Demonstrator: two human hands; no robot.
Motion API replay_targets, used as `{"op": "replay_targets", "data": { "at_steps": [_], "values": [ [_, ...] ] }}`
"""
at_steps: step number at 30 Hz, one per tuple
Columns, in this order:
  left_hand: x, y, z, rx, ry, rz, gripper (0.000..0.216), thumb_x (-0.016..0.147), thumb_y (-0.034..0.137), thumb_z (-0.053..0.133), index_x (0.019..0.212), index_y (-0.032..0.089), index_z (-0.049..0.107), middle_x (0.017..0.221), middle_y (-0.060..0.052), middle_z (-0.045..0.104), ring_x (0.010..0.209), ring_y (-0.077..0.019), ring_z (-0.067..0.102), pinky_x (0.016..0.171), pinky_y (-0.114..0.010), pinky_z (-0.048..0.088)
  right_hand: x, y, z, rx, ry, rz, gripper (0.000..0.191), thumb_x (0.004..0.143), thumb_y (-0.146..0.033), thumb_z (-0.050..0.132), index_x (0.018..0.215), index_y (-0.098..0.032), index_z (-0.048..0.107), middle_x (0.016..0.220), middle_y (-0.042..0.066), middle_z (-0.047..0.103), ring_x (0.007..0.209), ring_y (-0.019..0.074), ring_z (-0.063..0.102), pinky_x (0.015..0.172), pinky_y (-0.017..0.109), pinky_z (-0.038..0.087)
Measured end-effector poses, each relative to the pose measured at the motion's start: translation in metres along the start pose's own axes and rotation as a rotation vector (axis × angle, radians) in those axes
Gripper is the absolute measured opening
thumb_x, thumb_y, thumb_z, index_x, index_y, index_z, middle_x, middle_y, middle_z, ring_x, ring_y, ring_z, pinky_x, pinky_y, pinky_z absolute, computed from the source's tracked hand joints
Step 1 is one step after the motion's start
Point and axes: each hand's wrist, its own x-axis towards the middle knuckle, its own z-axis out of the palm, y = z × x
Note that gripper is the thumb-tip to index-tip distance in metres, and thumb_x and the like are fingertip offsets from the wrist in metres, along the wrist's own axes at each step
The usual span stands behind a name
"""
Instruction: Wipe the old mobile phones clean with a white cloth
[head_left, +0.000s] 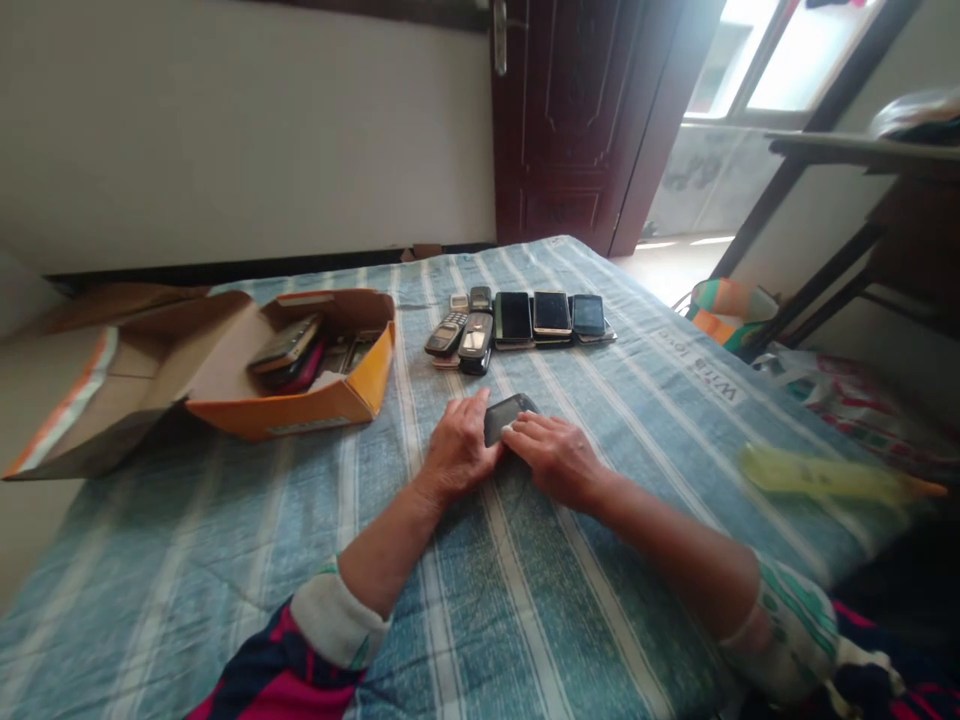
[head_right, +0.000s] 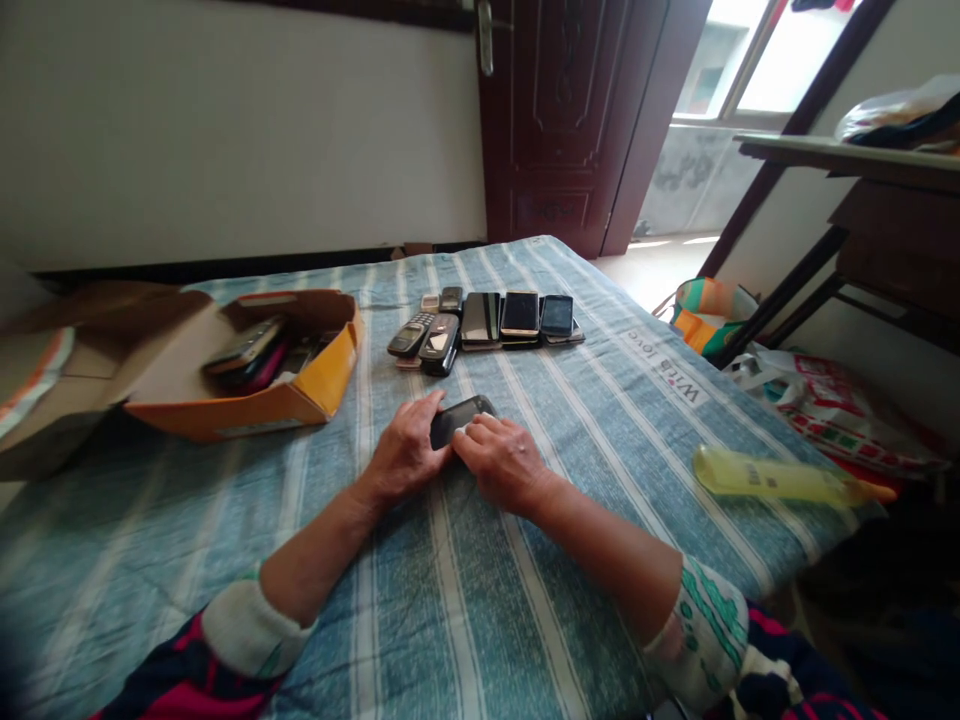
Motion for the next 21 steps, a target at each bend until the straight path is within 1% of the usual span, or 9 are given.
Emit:
{"op": "replay_targets", "data": {
  "at_steps": [4, 8, 12, 14, 16, 21],
  "values": [
    [-0.003, -0.001, -0.001, 0.011, -0.004, 0.018, 0.058, 0.076, 0.028, 0.064, 0.126, 0.004, 0.049, 0.107, -0.019, 0.065, 0.101, -0.0317, 0.059, 0.093, -0.046, 0.050, 0.004, 0.004, -0.001, 0.056, 0.009, -0.008, 0.022, 0.091, -0.008, 0.044, 0.093, -0.016, 0.064, 0.094, 0.010, 0.067, 0.095, 0.0205, 0.058, 0.077, 0.030, 0.043],
    [-0.007, -0.003, 0.000, 0.017, 0.010, 0.040, 0.060, 0.075, 0.028, 0.065, 0.126, 0.002, 0.048, 0.107, -0.020, 0.064, 0.100, -0.0317, 0.059, 0.092, -0.047, 0.050, 0.011, 0.008, 0.001, 0.125, 0.011, -0.025, 0.022, 0.091, -0.009, 0.044, 0.088, -0.017, 0.063, 0.087, 0.006, 0.063, 0.086, 0.0191, 0.055, 0.075, 0.029, 0.044],
    [-0.010, -0.005, 0.001, -0.002, 0.045, 0.055, 0.059, 0.077, 0.033, 0.064, 0.127, 0.005, 0.047, 0.106, -0.017, 0.064, 0.100, -0.0314, 0.059, 0.090, -0.050, 0.050, 0.012, 0.012, 0.003, 0.166, 0.081, -0.011, 0.023, 0.093, -0.009, 0.041, 0.092, -0.017, 0.063, 0.089, 0.006, 0.061, 0.088, 0.0193, 0.054, 0.076, 0.029, 0.044],
    [-0.011, -0.004, 0.001, -0.002, 0.054, 0.061, 0.059, 0.078, 0.034, 0.064, 0.127, 0.006, 0.047, 0.106, -0.017, 0.064, 0.100, -0.0313, 0.059, 0.090, -0.049, 0.051, 0.011, 0.013, 0.003, 0.150, 0.129, 0.028, 0.024, 0.094, -0.011, 0.040, 0.098, -0.017, 0.062, 0.092, 0.007, 0.061, 0.090, 0.0199, 0.053, 0.077, 0.030, 0.044],
    [-0.012, -0.003, 0.000, 0.007, 0.060, 0.062, 0.060, 0.076, 0.032, 0.066, 0.126, 0.005, 0.048, 0.105, -0.016, 0.064, 0.099, -0.0310, 0.059, 0.088, -0.048, 0.052, 0.010, 0.013, 0.002, 0.110, 0.153, 0.074, 0.021, 0.094, -0.013, 0.042, 0.100, -0.017, 0.062, 0.094, 0.008, 0.060, 0.091, 0.0205, 0.052, 0.077, 0.030, 0.044],
    [-0.012, -0.002, -0.001, 0.013, 0.055, 0.048, 0.060, 0.074, 0.028, 0.068, 0.126, 0.007, 0.048, 0.104, -0.015, 0.065, 0.098, -0.0302, 0.059, 0.088, -0.046, 0.053, 0.011, 0.009, -0.002, -0.014, 0.073, 0.121, 0.016, 0.092, -0.013, 0.050, 0.084, -0.018, 0.063, 0.085, 0.006, 0.058, 0.085, 0.0200, 0.051, 0.071, 0.028, 0.039]
  ]
}}
